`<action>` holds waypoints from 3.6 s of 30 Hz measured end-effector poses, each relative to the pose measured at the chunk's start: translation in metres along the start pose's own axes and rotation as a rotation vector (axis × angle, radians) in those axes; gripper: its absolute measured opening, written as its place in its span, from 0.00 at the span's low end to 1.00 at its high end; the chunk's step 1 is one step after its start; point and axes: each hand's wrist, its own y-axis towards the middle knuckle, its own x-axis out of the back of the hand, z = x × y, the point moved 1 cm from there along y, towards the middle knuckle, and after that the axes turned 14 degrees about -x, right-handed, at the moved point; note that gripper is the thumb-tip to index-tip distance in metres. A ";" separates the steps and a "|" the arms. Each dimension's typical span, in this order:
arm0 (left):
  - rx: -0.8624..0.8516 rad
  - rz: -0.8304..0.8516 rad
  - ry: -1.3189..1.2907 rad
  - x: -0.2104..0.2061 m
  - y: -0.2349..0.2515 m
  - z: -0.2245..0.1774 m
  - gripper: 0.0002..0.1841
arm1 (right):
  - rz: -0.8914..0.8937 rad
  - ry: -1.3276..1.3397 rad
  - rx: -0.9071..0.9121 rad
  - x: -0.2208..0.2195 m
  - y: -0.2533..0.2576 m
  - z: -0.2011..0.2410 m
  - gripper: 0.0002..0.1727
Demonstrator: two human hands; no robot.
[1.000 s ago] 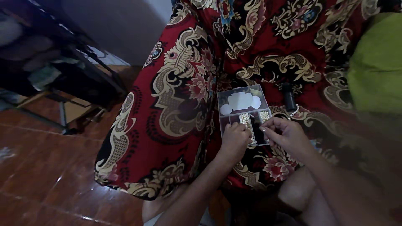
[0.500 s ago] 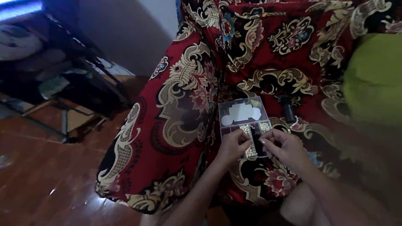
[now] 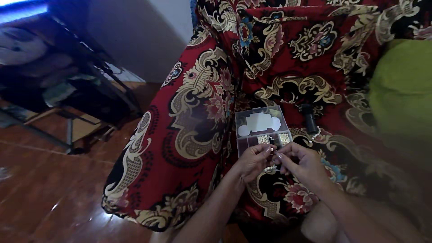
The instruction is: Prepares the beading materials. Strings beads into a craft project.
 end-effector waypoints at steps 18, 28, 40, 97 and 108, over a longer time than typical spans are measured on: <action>-0.021 0.002 0.038 0.001 -0.001 0.001 0.11 | -0.035 -0.085 0.047 -0.002 0.000 -0.004 0.05; -0.038 -0.005 0.078 -0.001 0.000 -0.001 0.10 | -0.028 -0.097 0.032 -0.002 -0.001 -0.003 0.05; -0.113 0.051 0.204 0.001 0.000 -0.006 0.08 | 0.030 -0.019 -0.060 0.001 -0.002 0.003 0.04; -0.686 0.125 0.473 -0.003 -0.005 -0.010 0.03 | -0.297 -0.695 -0.052 0.099 0.025 -0.006 0.14; -0.741 0.061 0.744 -0.001 -0.005 -0.006 0.01 | 0.179 0.102 -0.131 0.011 0.002 0.008 0.07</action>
